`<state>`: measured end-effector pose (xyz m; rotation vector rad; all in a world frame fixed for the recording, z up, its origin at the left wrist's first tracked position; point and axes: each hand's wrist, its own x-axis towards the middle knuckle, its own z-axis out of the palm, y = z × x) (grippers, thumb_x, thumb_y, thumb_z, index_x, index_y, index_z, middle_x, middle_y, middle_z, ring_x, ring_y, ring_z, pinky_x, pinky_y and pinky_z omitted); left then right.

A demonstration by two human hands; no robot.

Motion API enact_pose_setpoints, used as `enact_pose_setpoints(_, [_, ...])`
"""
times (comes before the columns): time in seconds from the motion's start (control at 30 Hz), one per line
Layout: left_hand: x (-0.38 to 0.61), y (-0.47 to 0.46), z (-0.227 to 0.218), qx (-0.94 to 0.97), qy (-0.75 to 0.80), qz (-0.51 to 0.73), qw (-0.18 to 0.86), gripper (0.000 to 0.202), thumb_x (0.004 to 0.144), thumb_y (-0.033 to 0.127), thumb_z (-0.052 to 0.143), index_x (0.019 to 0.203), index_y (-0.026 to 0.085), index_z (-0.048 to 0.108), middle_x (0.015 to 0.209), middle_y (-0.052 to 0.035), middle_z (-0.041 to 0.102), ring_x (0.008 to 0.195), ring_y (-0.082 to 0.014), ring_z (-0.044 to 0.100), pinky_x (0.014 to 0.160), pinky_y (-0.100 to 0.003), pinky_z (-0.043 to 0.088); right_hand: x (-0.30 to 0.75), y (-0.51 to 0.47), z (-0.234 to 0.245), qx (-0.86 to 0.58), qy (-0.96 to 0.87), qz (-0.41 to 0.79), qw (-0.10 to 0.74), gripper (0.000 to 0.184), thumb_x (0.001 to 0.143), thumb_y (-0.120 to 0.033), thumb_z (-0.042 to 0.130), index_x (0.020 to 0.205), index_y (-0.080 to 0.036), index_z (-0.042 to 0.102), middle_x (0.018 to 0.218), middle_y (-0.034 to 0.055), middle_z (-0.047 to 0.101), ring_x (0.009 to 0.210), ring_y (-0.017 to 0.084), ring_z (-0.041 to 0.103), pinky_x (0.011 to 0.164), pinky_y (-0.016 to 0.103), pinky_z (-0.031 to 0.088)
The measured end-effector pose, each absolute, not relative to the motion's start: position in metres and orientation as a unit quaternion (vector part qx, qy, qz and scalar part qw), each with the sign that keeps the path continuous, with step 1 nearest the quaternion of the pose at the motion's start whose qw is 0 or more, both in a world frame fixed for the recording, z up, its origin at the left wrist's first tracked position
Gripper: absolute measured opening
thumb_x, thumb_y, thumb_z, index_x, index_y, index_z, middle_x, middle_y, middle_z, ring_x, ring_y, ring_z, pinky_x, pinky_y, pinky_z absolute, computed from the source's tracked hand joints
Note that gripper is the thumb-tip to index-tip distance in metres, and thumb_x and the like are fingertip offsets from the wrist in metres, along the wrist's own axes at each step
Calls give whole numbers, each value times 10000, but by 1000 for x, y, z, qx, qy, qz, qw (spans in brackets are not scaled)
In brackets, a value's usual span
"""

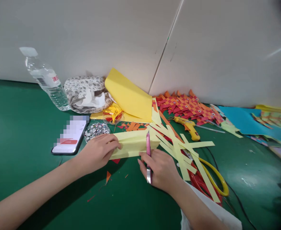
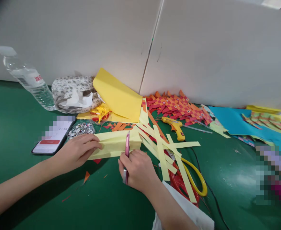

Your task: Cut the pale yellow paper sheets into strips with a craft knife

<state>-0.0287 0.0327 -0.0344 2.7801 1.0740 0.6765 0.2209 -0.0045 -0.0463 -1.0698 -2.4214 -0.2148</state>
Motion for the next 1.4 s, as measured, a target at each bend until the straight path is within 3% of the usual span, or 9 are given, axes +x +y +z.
enact_pose_setpoints(0.13, [-28, 34, -45, 905, 359, 224, 46, 83, 875, 236, 545, 930, 195, 590, 945, -63, 615, 883, -207, 587, 776, -344, 495, 220, -4, -46, -395, -885, -68, 235, 133, 872, -216, 531, 849, -152, 645, 612, 41, 638, 601, 188, 590, 585, 306, 426])
enact_pose_setpoints(0.23, [-29, 35, -52, 908, 345, 235, 33, 40, 870, 227, 566, 895, 198, 578, 918, -50, 614, 877, -201, 577, 791, -351, 488, 221, -4, -44, -398, -876, -44, 267, 139, 894, -251, 527, 849, -161, 623, 610, 38, 642, 583, 184, 603, 558, 295, 439])
enact_pose_setpoints(0.4, [-32, 35, -57, 910, 331, 251, 25, 39, 884, 216, 554, 916, 201, 572, 928, -52, 617, 884, -196, 572, 791, -342, 480, 230, -7, -46, -383, -790, 138, 457, 246, 952, -348, 427, 1093, -194, 555, 819, 45, 702, 694, 167, 656, 649, 302, 529])
enact_pose_setpoints(0.53, [-31, 36, -57, 915, 312, 255, 3, 43, 900, 194, 531, 913, 195, 572, 912, -40, 630, 858, -178, 587, 858, -367, 461, 234, -10, -48, -370, -693, 274, 554, 336, 964, -405, 380, 1156, -215, 579, 786, 31, 663, 640, 162, 613, 552, 291, 516])
enact_pose_setpoints(0.63, [-30, 36, -55, 918, 307, 251, -14, 68, 905, 163, 517, 910, 197, 576, 921, -29, 641, 856, -166, 600, 904, -385, 435, 230, -9, -42, -390, -656, 338, 551, 300, 962, -368, 408, 1039, -207, 650, 738, 24, 659, 582, 145, 596, 510, 269, 495])
enact_pose_setpoints(0.8, [-28, 34, -52, 913, 308, 261, -58, 89, 912, 167, 508, 872, 192, 583, 904, -22, 650, 831, -170, 597, 891, -392, 426, 220, -3, -32, -464, -621, 412, 479, 199, 842, -313, 631, 694, -182, 653, 588, -5, 617, 479, 107, 550, 464, 226, 447])
enact_pose_setpoints(0.93, [-26, 32, -52, 912, 313, 256, -67, 108, 917, 167, 496, 885, 197, 596, 913, -13, 660, 850, -169, 606, 950, -417, 394, 215, 4, -38, -485, -563, 519, 423, 169, 742, -334, 732, 755, -184, 654, 618, -16, 624, 468, 89, 528, 436, 202, 429])
enact_pose_setpoints(1.13, [-26, 27, -51, 899, 300, 298, -113, 131, 892, 121, 523, 944, 195, 618, 1106, -54, 664, 1043, -217, 585, 998, -447, 367, 213, 12, -47, -515, -515, 542, 420, 245, 765, -399, 705, 783, -167, 630, 563, -33, 576, 459, 77, 506, 435, 188, 391])
enact_pose_setpoints(1.4, [-18, 19, -51, 938, 208, 273, -45, 181, 901, 161, 513, 1041, 118, 618, 940, -46, 703, 841, -179, 624, 757, -310, 488, 209, 8, -47, -519, -518, 529, 427, 230, 801, -373, 684, 782, -178, 563, 578, -39, 594, 483, 87, 557, 478, 194, 443])
